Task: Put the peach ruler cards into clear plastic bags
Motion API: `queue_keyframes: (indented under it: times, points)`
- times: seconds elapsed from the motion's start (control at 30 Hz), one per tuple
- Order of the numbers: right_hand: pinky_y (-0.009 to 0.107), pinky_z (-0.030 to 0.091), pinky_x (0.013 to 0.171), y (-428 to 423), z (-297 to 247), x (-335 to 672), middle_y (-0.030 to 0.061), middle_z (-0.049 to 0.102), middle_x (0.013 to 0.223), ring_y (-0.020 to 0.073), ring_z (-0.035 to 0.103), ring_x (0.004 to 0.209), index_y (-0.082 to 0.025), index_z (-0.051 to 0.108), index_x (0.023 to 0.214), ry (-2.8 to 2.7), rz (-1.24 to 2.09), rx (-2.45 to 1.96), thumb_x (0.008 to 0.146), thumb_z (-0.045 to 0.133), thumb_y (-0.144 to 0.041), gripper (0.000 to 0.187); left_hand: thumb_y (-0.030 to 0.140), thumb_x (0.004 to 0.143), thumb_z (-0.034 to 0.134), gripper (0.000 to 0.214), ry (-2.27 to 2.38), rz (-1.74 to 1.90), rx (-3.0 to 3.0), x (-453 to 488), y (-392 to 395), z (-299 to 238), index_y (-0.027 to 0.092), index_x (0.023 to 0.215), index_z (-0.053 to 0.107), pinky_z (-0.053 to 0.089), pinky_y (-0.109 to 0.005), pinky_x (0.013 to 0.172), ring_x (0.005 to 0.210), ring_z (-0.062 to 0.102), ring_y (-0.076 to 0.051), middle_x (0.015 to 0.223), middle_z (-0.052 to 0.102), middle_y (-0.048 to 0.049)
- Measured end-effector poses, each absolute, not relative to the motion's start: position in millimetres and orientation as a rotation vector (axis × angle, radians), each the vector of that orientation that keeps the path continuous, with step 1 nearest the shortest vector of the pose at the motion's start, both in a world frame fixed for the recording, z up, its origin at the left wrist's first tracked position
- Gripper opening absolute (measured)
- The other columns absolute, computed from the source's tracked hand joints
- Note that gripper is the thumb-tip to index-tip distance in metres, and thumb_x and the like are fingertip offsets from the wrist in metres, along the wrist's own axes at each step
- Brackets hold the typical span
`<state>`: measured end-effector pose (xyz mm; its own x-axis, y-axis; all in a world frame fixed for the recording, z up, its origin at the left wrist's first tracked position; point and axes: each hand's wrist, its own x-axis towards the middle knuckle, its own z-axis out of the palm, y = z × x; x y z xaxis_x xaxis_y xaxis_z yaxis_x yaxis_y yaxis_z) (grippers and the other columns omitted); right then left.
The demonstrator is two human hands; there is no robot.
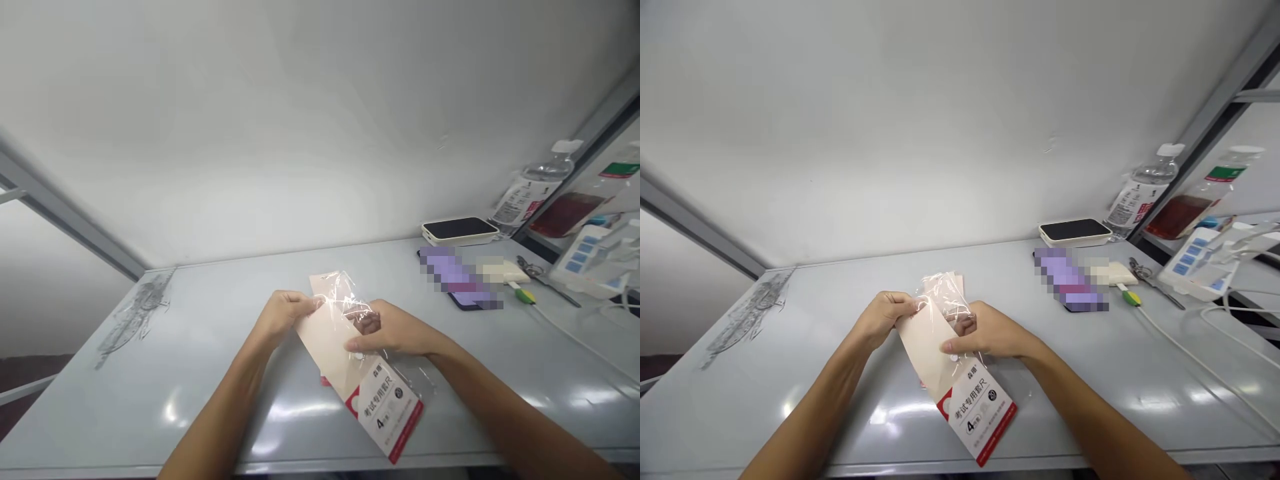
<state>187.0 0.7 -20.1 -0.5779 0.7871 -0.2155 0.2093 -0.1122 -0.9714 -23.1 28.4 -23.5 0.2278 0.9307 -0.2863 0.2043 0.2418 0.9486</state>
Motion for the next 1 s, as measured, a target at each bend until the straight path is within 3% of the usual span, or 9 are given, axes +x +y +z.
queue_keyframes:
  times: [0.1, 0.2, 0.37, 0.53, 0.7, 0.8, 1.0]
  points:
    - [0.026, 0.042, 0.051, 0.9, -23.2, 184.2, 0.0003, 0.057, 0.056, 0.0145, 0.053, 0.054, -0.015, 0.063, 0.069, -1.606, 1.807, -1.103, 0.057, 0.070, -0.038, 0.027, 0.047, 0.062, 0.063, 0.036, 1.401, 0.913, 1.342, -16.3, 25.2, -25.5, 0.015, 0.050, 0.051, 0.029, -0.021, 0.045, 0.045, 0.042, -0.008, 0.048, 0.047, 0.0031]
    - [0.029, 0.045, 0.055, 2.7, -28.1, 182.1, 0.0033, 0.063, 0.063, 0.0187, 0.059, 0.060, -0.014, 0.064, 0.071, -1.491, 1.798, -1.120, 0.056, 0.071, -0.041, 0.032, 0.049, 0.066, 0.060, 0.033, 1.318, 0.998, 1.250, -11.7, 22.3, -21.2, 0.016, 0.065, 0.056, 0.033, -0.021, 0.045, 0.050, 0.049, -0.011, 0.057, 0.055, 0.0005]
    - [0.032, 0.047, 0.064, 7.3, -30.9, 184.2, 0.0058, 0.066, 0.073, 0.0215, 0.062, 0.070, -0.014, 0.063, 0.073, -1.305, 1.665, -1.114, 0.062, 0.069, -0.042, 0.030, 0.044, 0.072, 0.055, 0.033, 0.982, 0.928, 1.163, -10.1, 19.1, -12.3, 0.015, 0.087, 0.062, 0.045, -0.027, 0.062, 0.070, 0.059, -0.017, 0.081, 0.064, -0.0066]
    - [0.030, 0.047, 0.061, 8.6, -29.6, 185.6, 0.0050, 0.066, 0.073, 0.0196, 0.061, 0.067, -0.015, 0.062, 0.074, -1.231, 1.583, -1.106, 0.063, 0.069, -0.040, 0.028, 0.047, 0.069, 0.059, 0.035, 0.885, 0.616, 1.255, -5.2, 13.9, -18.6, 0.012, 0.072, 0.065, 0.048, -0.030, 0.060, 0.064, 0.061, -0.018, 0.076, 0.066, -0.0105]
    - [0.030, 0.047, 0.059, 6.8, -30.3, 182.9, 0.0058, 0.067, 0.075, 0.0209, 0.062, 0.068, -0.014, 0.064, 0.079, -1.277, 1.646, -1.107, 0.064, 0.068, -0.040, 0.031, 0.051, 0.061, 0.064, 0.041, 1.154, 0.719, 1.337, 1.5, 11.4, -30.5, 0.017, 0.049, 0.044, 0.038, -0.022, 0.037, 0.036, 0.050, -0.011, 0.042, 0.054, 0.0001]
    - [0.033, 0.048, 0.067, 5.9, -30.5, 180.9, 0.0076, 0.068, 0.083, 0.0231, 0.064, 0.076, -0.015, 0.063, 0.086, -1.210, 1.687, -1.041, 0.067, 0.066, -0.039, 0.031, 0.053, 0.067, 0.057, 0.043, 1.288, 0.823, 1.463, 5.1, 9.0, -36.4, 0.018, 0.048, 0.039, 0.031, -0.020, 0.034, 0.032, 0.043, -0.008, 0.038, 0.046, 0.0034]
    - [0.036, 0.048, 0.077, 5.0, -32.3, 177.6, 0.0086, 0.067, 0.095, 0.0248, 0.062, 0.087, -0.015, 0.059, 0.096, -1.163, 1.648, -0.957, 0.064, 0.070, -0.031, 0.037, 0.050, 0.076, 0.047, 0.036, 1.397, 1.008, 1.586, 2.6, 8.8, -33.6, 0.019, 0.058, 0.043, 0.029, -0.019, 0.038, 0.037, 0.040, -0.007, 0.043, 0.044, 0.0051]
